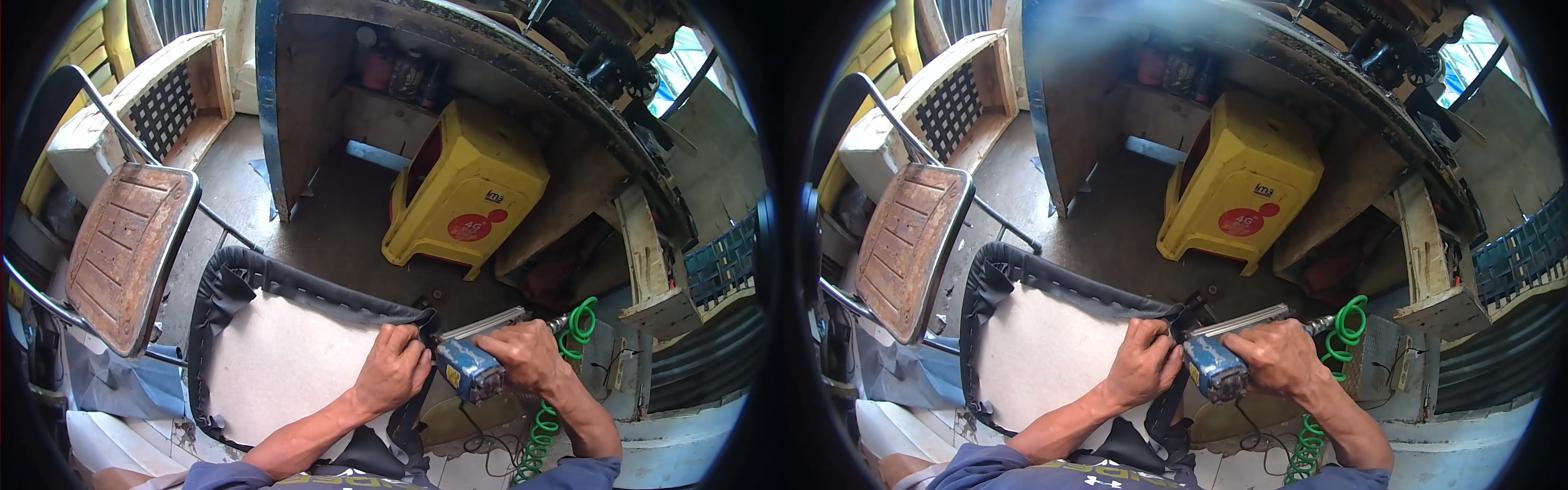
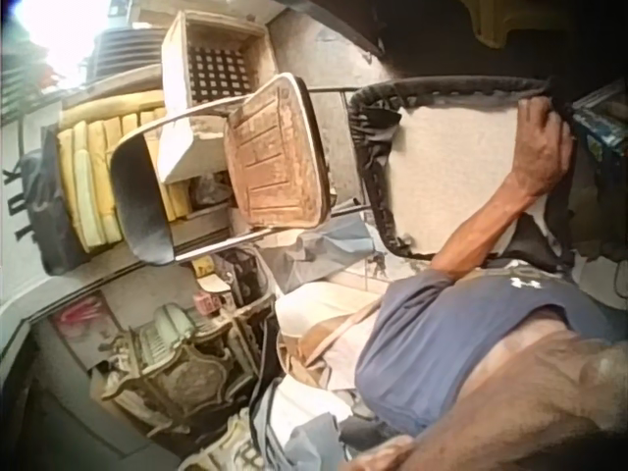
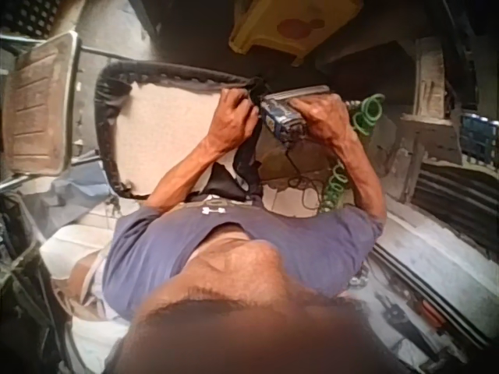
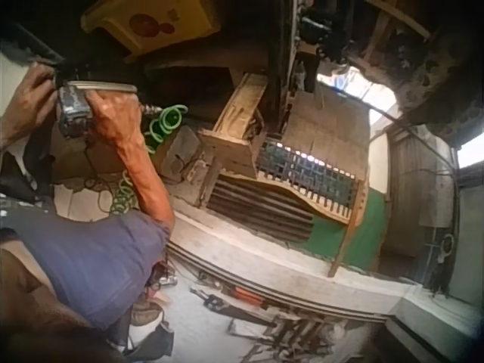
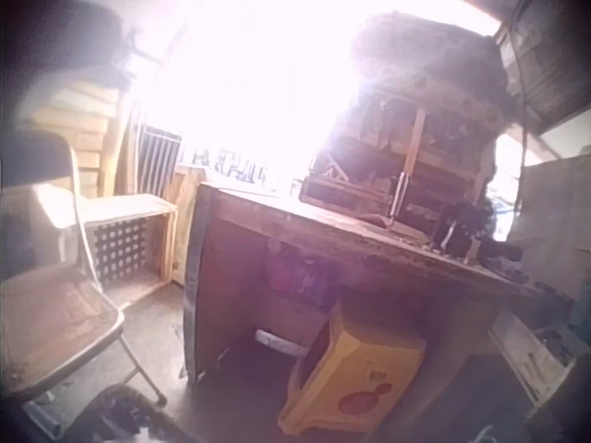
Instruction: The person wraps black fabric over a padded seat base, secures it using a staple gun, and trims the excess material with scissors before placing the seat onto a metal chair frame.
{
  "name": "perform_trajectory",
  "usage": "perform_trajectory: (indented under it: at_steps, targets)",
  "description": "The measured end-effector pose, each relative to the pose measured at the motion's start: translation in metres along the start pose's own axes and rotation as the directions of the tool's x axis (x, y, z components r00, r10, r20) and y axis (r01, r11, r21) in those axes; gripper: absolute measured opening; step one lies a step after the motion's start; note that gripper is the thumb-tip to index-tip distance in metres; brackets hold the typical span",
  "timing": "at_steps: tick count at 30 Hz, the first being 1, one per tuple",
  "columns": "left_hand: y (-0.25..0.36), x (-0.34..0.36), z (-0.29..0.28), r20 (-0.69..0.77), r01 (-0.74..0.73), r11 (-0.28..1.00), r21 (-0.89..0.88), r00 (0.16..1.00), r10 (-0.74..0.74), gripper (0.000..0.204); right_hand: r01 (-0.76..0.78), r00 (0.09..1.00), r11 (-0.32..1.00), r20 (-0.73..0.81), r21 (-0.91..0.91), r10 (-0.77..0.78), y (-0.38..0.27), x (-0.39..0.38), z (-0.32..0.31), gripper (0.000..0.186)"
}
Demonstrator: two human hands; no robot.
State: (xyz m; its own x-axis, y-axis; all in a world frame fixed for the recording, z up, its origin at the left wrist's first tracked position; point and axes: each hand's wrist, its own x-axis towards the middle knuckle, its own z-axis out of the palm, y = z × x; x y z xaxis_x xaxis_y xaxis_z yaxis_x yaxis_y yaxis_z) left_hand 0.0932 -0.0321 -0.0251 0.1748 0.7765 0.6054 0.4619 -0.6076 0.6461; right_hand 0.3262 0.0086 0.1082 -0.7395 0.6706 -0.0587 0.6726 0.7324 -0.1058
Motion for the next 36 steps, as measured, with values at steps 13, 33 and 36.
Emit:
perform_trajectory:
  at_steps: [13, 33, 36]
  targets:
    - [0.009, 0.0, 0.0, -0.017, -0.027, 0.998, 0.057, 0.999, 0.028, 0.027, -0.175, 0.931, 0.866, -0.207, 0.468, 0.3, 0.002, -0.049, 0.007, 0.038]
    - [0.002, -0.006, 0.009, -0.173, 0.086, 0.995, 0.05, 0.982, -0.076, 0.014, -0.204, 0.97, 0.965, -0.103, 0.162, 0.222, -0.024, -0.025, 0.019, 0.047]
    - [0.002, -0.018, -0.001, -0.083, 0.127, 0.982, 0.139, 0.99, -0.116, 0.026, -0.214, 0.964, 0.958, -0.118, 0.193, 0.239, -0.025, -0.02, 0.015, 0.044]
